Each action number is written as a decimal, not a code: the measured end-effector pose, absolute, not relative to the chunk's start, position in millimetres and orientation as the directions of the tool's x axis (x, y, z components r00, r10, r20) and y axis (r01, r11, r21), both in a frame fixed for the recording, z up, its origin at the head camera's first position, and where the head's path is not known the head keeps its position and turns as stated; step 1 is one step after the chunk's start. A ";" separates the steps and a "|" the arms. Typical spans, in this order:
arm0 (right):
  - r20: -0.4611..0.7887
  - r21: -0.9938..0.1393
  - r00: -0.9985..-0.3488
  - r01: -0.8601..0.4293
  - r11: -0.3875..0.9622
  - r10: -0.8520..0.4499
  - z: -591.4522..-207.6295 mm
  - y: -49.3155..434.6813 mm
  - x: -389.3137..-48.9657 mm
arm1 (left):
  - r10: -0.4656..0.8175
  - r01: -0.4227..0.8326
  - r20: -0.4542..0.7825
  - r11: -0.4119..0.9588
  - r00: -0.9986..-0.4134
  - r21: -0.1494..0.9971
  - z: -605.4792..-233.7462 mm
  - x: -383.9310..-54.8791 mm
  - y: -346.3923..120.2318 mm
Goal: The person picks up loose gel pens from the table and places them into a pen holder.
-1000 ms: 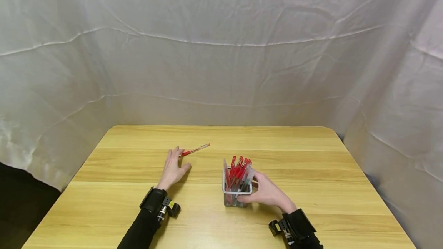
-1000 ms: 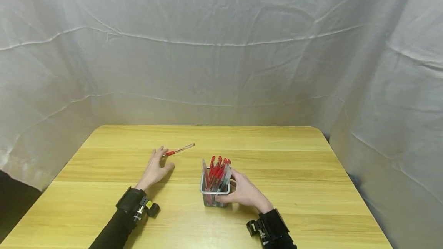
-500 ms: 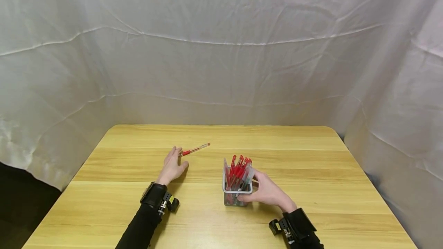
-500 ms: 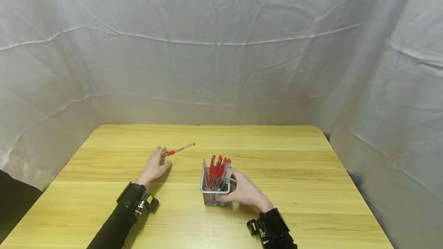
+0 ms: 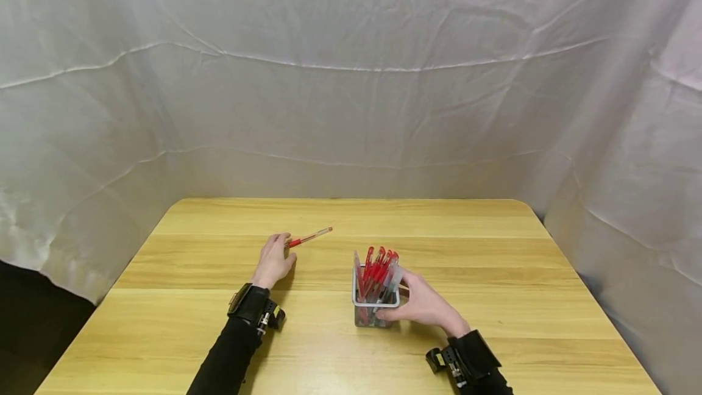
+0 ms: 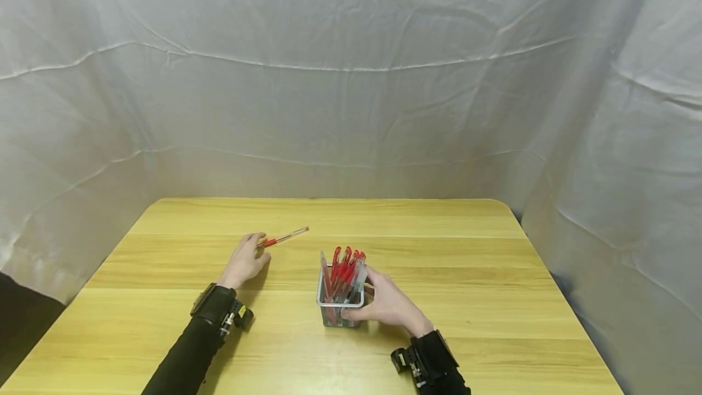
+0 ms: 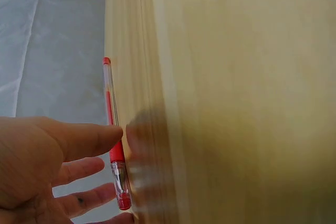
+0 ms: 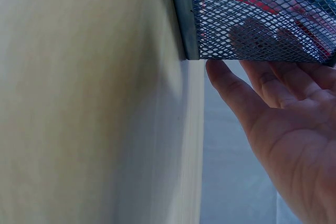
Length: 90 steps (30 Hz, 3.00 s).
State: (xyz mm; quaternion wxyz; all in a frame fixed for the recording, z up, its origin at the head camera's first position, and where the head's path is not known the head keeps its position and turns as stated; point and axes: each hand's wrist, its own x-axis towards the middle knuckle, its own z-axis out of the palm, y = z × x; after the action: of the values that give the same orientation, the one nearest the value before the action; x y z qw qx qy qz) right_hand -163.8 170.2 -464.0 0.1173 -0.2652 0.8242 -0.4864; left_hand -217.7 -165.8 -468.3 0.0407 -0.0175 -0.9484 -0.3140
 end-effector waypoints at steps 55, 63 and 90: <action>0.083 -0.841 -0.829 -0.356 0.408 -0.552 -464.6 172.5 -165.1 | -0.002 0.085 0.155 0.830 -0.988 0.551 -470.8 -216.2 -163.9; 0.082 -0.849 -0.826 -0.351 0.396 -0.558 -466.1 173.6 -164.2 | -0.017 0.088 0.174 0.810 -0.985 0.580 -469.7 -208.8 -160.2; 0.091 -0.833 -0.831 -0.365 0.415 -0.548 -461.8 181.1 -156.9 | -0.114 -0.002 0.048 0.401 -0.992 0.916 -446.2 -186.1 -149.9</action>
State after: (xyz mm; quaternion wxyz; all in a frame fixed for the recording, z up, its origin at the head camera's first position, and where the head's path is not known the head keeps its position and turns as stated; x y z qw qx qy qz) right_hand -156.9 181.1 -461.8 0.0981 -0.2733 0.8355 -0.4664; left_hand -186.1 -149.9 -446.2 0.0514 0.0348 -0.8355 -0.5460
